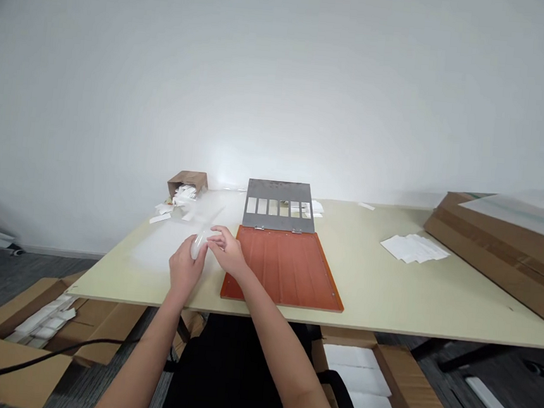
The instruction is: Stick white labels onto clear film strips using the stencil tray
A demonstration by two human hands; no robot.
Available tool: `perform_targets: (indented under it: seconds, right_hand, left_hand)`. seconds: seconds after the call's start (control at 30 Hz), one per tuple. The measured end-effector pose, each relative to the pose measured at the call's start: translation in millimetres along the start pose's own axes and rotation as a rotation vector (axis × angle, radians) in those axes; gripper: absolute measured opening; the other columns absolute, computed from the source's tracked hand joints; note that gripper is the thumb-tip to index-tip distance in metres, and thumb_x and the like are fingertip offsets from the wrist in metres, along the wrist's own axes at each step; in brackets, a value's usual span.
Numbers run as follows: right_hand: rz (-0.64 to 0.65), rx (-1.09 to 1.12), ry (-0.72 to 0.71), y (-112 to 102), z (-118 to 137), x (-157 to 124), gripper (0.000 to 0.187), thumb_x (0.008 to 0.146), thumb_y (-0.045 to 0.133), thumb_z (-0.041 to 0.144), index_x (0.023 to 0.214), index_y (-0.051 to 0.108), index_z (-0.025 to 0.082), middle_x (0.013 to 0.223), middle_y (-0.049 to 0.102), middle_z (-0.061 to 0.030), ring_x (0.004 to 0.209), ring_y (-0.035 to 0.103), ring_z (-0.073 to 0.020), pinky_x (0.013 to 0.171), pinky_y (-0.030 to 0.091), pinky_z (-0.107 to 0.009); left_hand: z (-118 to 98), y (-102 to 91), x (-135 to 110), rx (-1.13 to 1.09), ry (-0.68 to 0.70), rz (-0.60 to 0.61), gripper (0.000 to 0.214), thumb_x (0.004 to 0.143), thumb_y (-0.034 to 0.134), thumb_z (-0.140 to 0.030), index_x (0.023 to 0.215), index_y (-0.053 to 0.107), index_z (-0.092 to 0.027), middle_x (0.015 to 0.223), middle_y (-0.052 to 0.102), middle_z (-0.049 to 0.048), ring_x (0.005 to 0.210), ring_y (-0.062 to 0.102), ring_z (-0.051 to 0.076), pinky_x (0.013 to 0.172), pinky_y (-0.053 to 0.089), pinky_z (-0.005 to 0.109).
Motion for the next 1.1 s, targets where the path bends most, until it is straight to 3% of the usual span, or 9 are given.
perform_targets:
  seconds: [0.2, 0.3, 0.43, 0.8, 0.97, 1.1]
  right_hand:
    - [-0.051, 0.082, -0.029, -16, -18, 10, 0.032, 0.077, 0.067, 0.038, 0.101, 0.066, 0.018, 0.096, 0.07, -0.0082, 0.09, 0.067, -0.0183, 0.087, 0.054, -0.034]
    - [-0.086, 0.09, -0.022, -22, -31, 6, 0.036, 0.074, 0.071, 0.04, 0.101, 0.069, 0.018, 0.094, 0.07, -0.008, 0.087, 0.066, -0.0187, 0.087, 0.054, -0.037]
    - [-0.122, 0.068, -0.031, -27, -37, 2, 0.033, 0.072, 0.072, 0.037, 0.099, 0.072, 0.018, 0.093, 0.071, -0.008, 0.086, 0.065, -0.0195, 0.087, 0.054, -0.038]
    - [-0.148, -0.154, -0.169, -34, -7, -11, 0.019, 0.081, 0.062, 0.033, 0.09, 0.074, 0.021, 0.092, 0.07, -0.0068, 0.08, 0.063, -0.0189, 0.082, 0.053, -0.036]
    - [-0.176, -0.215, -0.271, -35, 7, -16, 0.018, 0.082, 0.059, 0.027, 0.09, 0.073, 0.02, 0.104, 0.069, -0.0085, 0.098, 0.063, -0.0194, 0.093, 0.05, -0.034]
    - [-0.184, -0.252, -0.293, -34, 3, -16, 0.018, 0.081, 0.058, 0.023, 0.089, 0.073, 0.019, 0.092, 0.072, -0.007, 0.085, 0.066, -0.0178, 0.085, 0.052, -0.032]
  left_hand:
    - [-23, 14.9, -4, 0.05, -0.01, -0.088, 0.05, 0.099, 0.037, -0.044, 0.134, 0.05, -0.01, 0.126, 0.059, 0.0201, 0.12, 0.053, 0.031, 0.103, 0.034, 0.049]
    - [-28, 19.3, -11, 0.112, 0.006, -0.091, 0.055, 0.098, 0.037, -0.045, 0.14, 0.048, -0.011, 0.127, 0.053, 0.0227, 0.123, 0.046, 0.034, 0.105, 0.028, 0.055]
    - [-34, 21.6, -15, 0.174, 0.049, -0.066, 0.05, 0.098, 0.036, -0.044, 0.14, 0.052, -0.021, 0.129, 0.048, 0.021, 0.124, 0.042, 0.035, 0.106, 0.024, 0.059]
    - [-39, 19.7, -15, 0.23, 0.053, -0.054, 0.045, 0.098, 0.035, -0.043, 0.132, 0.059, -0.023, 0.128, 0.045, 0.0201, 0.122, 0.04, 0.037, 0.104, 0.024, 0.061]
    - [-39, 20.1, -15, 0.246, 0.047, -0.043, 0.045, 0.099, 0.034, -0.043, 0.131, 0.058, -0.023, 0.129, 0.045, 0.0201, 0.123, 0.039, 0.036, 0.104, 0.025, 0.061]
    - [-37, 23.5, -14, 0.263, 0.023, -0.044, 0.042, 0.097, 0.039, -0.043, 0.129, 0.059, -0.024, 0.127, 0.046, 0.0185, 0.121, 0.041, 0.035, 0.104, 0.025, 0.06]
Point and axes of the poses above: each hand's wrist, its own x-axis towards the middle knuckle, its own y-axis out of the palm, z = x × y, the point moved 9 cm from there along x, towards the middle knuckle
